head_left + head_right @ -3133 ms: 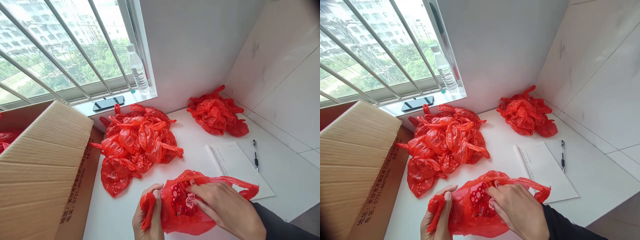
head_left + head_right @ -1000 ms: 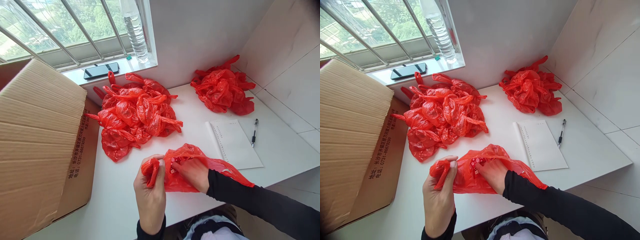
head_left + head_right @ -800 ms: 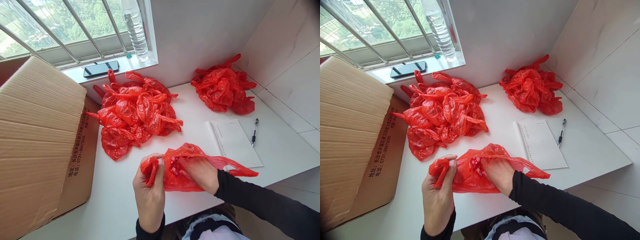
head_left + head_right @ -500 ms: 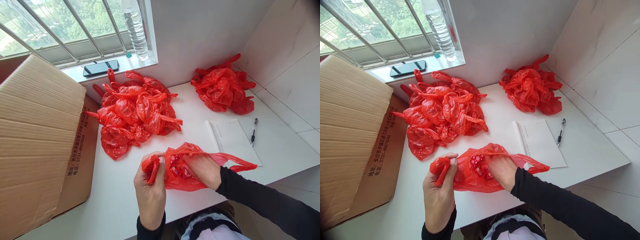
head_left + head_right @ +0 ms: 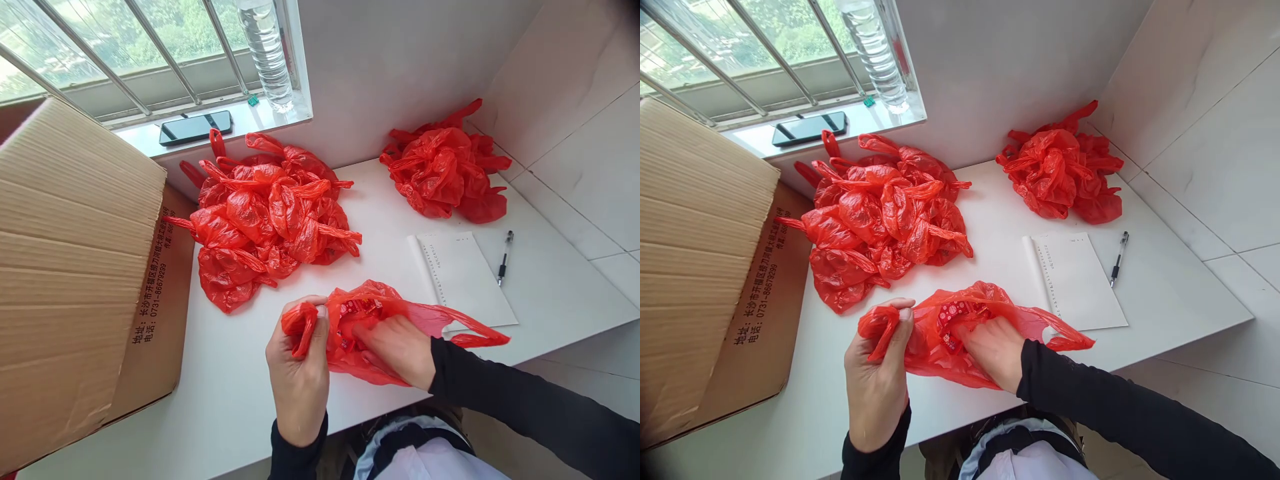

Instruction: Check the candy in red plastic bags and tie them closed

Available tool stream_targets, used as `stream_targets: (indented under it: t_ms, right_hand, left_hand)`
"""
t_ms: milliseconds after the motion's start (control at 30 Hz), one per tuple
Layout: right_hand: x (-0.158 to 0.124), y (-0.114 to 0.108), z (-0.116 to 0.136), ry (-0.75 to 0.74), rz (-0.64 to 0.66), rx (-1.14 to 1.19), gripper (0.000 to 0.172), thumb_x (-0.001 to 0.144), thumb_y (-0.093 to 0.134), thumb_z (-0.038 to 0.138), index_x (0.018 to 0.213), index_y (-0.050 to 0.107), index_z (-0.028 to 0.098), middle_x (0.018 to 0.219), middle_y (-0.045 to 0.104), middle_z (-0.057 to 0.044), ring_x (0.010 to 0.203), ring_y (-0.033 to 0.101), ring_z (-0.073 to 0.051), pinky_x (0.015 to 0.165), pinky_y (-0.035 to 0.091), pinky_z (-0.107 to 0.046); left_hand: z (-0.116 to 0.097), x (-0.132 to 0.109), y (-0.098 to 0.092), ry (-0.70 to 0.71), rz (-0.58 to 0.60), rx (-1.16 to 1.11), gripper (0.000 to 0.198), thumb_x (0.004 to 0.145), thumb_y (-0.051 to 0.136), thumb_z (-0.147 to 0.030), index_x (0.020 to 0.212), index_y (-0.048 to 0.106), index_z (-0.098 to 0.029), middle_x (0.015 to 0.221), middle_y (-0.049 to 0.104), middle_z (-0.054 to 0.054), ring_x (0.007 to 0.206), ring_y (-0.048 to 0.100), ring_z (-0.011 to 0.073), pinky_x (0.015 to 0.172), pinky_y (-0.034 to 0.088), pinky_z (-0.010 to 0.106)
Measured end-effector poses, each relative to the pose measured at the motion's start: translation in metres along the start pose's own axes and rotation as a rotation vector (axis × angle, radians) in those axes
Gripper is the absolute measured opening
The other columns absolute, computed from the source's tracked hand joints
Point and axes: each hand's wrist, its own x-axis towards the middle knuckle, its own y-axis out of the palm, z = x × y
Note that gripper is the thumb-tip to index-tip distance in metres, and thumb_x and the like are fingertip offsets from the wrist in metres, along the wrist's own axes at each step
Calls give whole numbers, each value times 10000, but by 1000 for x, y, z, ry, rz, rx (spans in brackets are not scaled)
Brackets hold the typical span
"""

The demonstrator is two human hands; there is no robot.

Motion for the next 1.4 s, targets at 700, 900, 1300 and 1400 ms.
stream_targets:
  t_ms: [700,900,1300,1400]
  right_hand:
    - [1,-25,-15,107,-58,-46,271,963,462,56,1115,655,170,931,724,-86,826,681,-242,675,442,-317]
    - [4,-7,2,-68,45,-26,245,882,639,123,1068,677,278,753,695,8,662,642,-206,527,260,-304]
    - [-2,-12,-6,11,30,-48,204,819,572,4,874,674,172,621,617,-16,562,582,-205,520,276,-302]
    - [2,-15,4,-75,-6,19,189,893,578,80,968,684,217,707,638,6,673,616,-199,607,386,-285]
  left_hand:
    - [-2,-1,3,12,-6,-44,137,917,732,-369,964,747,-241,925,679,15,814,617,162,749,516,255]
    - [-1,-1,1,17,11,9,122,944,704,-367,980,737,-255,915,663,1,785,588,143,772,491,247]
    - [-1,-1,1,-16,4,-42,127,921,725,-377,962,742,-257,837,613,-10,756,566,147,790,503,262]
    - [0,-1,0,-7,4,-28,118,929,716,-370,966,743,-260,851,626,-6,796,591,157,815,504,263]
